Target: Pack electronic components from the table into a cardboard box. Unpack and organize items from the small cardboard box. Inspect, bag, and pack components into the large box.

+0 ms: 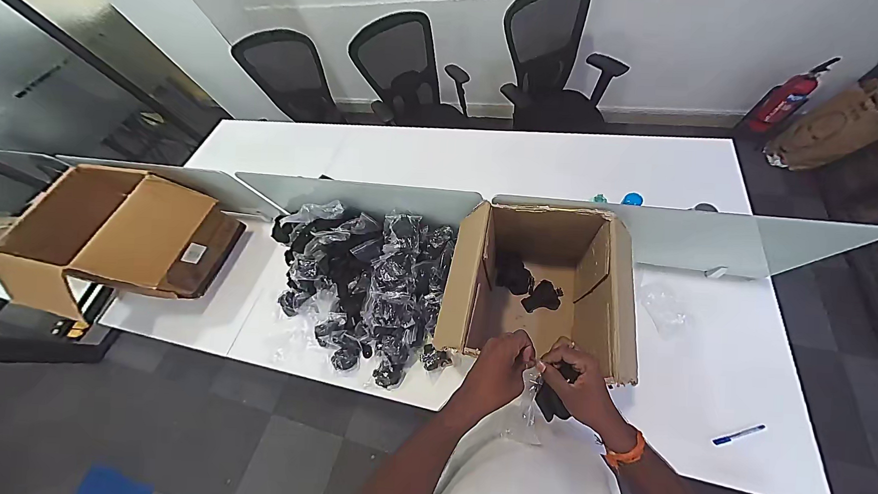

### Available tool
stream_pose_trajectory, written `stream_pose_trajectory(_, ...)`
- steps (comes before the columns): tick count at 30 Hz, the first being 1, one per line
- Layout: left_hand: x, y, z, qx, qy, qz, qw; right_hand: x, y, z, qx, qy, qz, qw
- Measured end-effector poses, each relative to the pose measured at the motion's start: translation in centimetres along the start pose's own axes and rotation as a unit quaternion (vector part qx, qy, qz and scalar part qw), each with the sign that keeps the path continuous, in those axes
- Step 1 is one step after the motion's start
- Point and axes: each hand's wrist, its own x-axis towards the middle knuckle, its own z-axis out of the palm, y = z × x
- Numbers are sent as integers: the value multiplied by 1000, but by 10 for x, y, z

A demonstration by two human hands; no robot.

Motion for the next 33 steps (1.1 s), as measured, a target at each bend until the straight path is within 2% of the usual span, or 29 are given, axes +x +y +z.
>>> stream_pose_trajectory(3,-2,-5,-11,-23,-26,18,999,-1,0,-7,-3,-5,4,1000)
stream_pose_trajectory(6,-6,-16,-26,-18,-48,1,999,-1,1,-13,-7,3,-5,1000)
stream_pose_trajectory(9,-11,-33,-29,-113,2,4,994,0,2,-18,-12,12,-6,1000)
stream_pose_trajectory(13,-16,-40,-18,-272,95,68,955,-1,4,-16,7,3,-11,1000)
stream_pose_trajectory(16,-17,-34,-15,-315,127,78,937,-2,4,-13,17,-7,-11,1000)
stream_pose_trajectory(26,-20,-35,-16,-257,86,75,960,-3,-2,-19,-19,-16,-6,1000)
stream_pose_trajectory(28,-20,-34,-15,-238,86,78,964,-2,-4,-22,-101,-19,0,995)
stream_pose_trajectory(31,-19,-34,-15,-182,84,87,976,-1,-15,-25,-285,-23,-39,957)
stream_pose_trajectory(33,-19,-32,-15,-149,74,92,982,1,-24,-25,-325,-46,-54,943)
